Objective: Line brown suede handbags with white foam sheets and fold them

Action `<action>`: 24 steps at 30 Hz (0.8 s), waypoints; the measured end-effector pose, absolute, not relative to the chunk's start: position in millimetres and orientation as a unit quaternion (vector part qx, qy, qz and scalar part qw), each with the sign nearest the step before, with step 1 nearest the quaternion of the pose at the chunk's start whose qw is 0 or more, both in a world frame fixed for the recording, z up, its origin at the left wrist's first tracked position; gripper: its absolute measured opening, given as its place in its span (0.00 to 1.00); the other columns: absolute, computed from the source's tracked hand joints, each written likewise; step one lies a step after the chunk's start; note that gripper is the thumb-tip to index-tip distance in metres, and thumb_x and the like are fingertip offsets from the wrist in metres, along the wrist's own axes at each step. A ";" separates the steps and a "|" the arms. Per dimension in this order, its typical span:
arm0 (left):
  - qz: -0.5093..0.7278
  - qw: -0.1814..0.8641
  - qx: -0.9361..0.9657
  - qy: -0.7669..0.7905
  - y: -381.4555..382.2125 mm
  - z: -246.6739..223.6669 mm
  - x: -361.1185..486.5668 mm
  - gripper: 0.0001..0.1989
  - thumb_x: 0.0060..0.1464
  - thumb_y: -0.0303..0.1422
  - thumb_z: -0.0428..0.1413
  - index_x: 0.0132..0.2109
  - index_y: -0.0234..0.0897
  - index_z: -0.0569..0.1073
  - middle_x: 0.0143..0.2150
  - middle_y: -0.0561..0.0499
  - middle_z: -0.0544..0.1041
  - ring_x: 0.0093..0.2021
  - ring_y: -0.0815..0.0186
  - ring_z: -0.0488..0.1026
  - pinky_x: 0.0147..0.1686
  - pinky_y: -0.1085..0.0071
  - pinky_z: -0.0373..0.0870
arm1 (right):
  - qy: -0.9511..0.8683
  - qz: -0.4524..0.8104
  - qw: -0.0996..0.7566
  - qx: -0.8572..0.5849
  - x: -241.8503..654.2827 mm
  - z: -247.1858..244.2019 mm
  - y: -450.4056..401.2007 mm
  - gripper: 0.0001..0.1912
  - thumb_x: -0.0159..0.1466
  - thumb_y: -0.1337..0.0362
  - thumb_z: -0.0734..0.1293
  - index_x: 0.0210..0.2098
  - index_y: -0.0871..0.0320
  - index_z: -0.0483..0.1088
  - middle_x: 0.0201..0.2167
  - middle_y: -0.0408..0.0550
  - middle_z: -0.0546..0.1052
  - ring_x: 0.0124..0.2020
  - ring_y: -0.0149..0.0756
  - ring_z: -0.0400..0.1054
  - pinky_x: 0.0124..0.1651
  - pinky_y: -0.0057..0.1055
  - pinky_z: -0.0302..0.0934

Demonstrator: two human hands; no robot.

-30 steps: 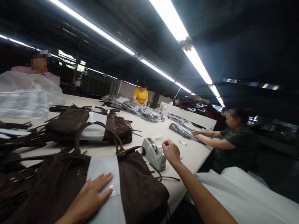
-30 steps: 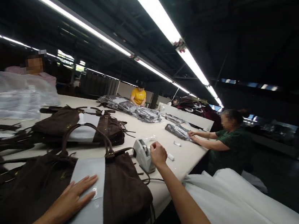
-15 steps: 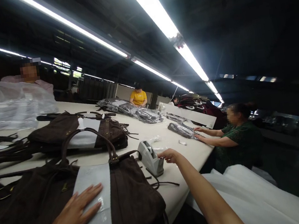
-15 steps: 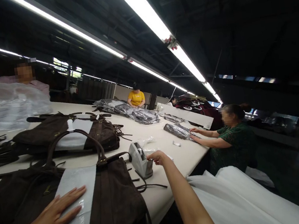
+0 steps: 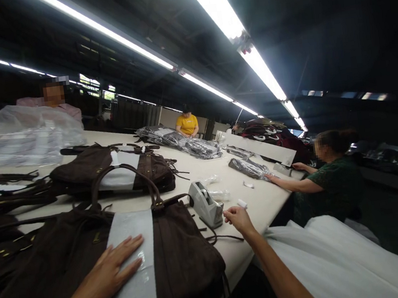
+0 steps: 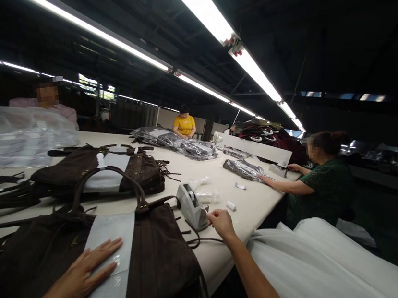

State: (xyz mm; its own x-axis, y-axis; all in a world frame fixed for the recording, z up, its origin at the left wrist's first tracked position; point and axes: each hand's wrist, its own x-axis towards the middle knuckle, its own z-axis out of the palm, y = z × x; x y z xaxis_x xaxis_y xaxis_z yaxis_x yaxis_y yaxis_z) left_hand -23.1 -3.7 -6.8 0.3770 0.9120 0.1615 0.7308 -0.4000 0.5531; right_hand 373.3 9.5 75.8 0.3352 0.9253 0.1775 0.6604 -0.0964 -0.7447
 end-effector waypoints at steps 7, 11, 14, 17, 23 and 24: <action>0.195 0.232 0.802 0.515 -19.8 13.6 -19.6 0.32 0.60 0.49 0.44 0.67 0.42 0.58 0.69 0.50 0.55 0.71 0.58 0.47 0.68 0.50 0.37 | -0.524 0.080 0.380 -0.758 366.6 48.9 -10.5 0.16 0.57 0.60 0.64 0.15 0.57 0.69 0.20 0.51 0.76 0.27 0.40 0.69 0.34 0.32 0.57; 0.197 0.249 0.797 0.514 -24.3 19.0 -17.8 0.30 0.61 0.47 0.44 0.67 0.42 0.58 0.70 0.50 0.55 0.71 0.60 0.46 0.68 0.52 0.34 | -0.515 0.184 0.531 -0.647 316.9 90.2 -41.2 0.18 0.55 0.50 0.69 0.28 0.60 0.77 0.24 0.50 0.78 0.24 0.36 0.67 0.28 0.31 0.59; 0.203 0.263 0.792 0.513 -24.9 18.7 -18.1 0.29 0.61 0.45 0.43 0.66 0.42 0.58 0.70 0.50 0.55 0.71 0.62 0.45 0.68 0.53 0.33 | -0.492 0.380 0.568 -0.540 246.5 119.2 -70.0 0.21 0.46 0.51 0.76 0.31 0.63 0.78 0.22 0.49 0.78 0.21 0.29 0.64 0.23 0.26 0.57; 0.207 0.281 0.789 0.505 -24.8 17.8 -19.5 0.27 0.63 0.40 0.39 0.67 0.41 0.58 0.70 0.50 0.55 0.71 0.63 0.44 0.68 0.54 0.32 | -0.454 0.512 0.527 -0.504 177.3 121.7 -88.1 0.20 0.45 0.56 0.78 0.31 0.65 0.78 0.20 0.48 0.77 0.18 0.25 0.64 0.21 0.22 0.58; 0.236 0.311 0.786 0.480 -24.1 18.5 -26.3 0.28 0.60 0.33 0.38 0.66 0.40 0.58 0.70 0.49 0.57 0.71 0.64 0.46 0.68 0.56 0.33 | -0.354 0.570 0.510 -0.539 110.2 84.3 -81.6 0.07 0.50 0.68 0.75 0.24 0.66 0.74 0.17 0.46 0.75 0.16 0.24 0.65 0.19 0.18 0.61; 0.241 0.315 0.785 0.476 -23.8 18.5 -27.6 0.28 0.60 0.33 0.38 0.66 0.41 0.58 0.69 0.50 0.57 0.71 0.64 0.46 0.68 0.57 0.33 | -0.350 0.569 0.509 -0.543 106.1 79.6 -78.6 0.06 0.51 0.69 0.74 0.23 0.65 0.73 0.16 0.46 0.75 0.16 0.24 0.65 0.19 0.18 0.62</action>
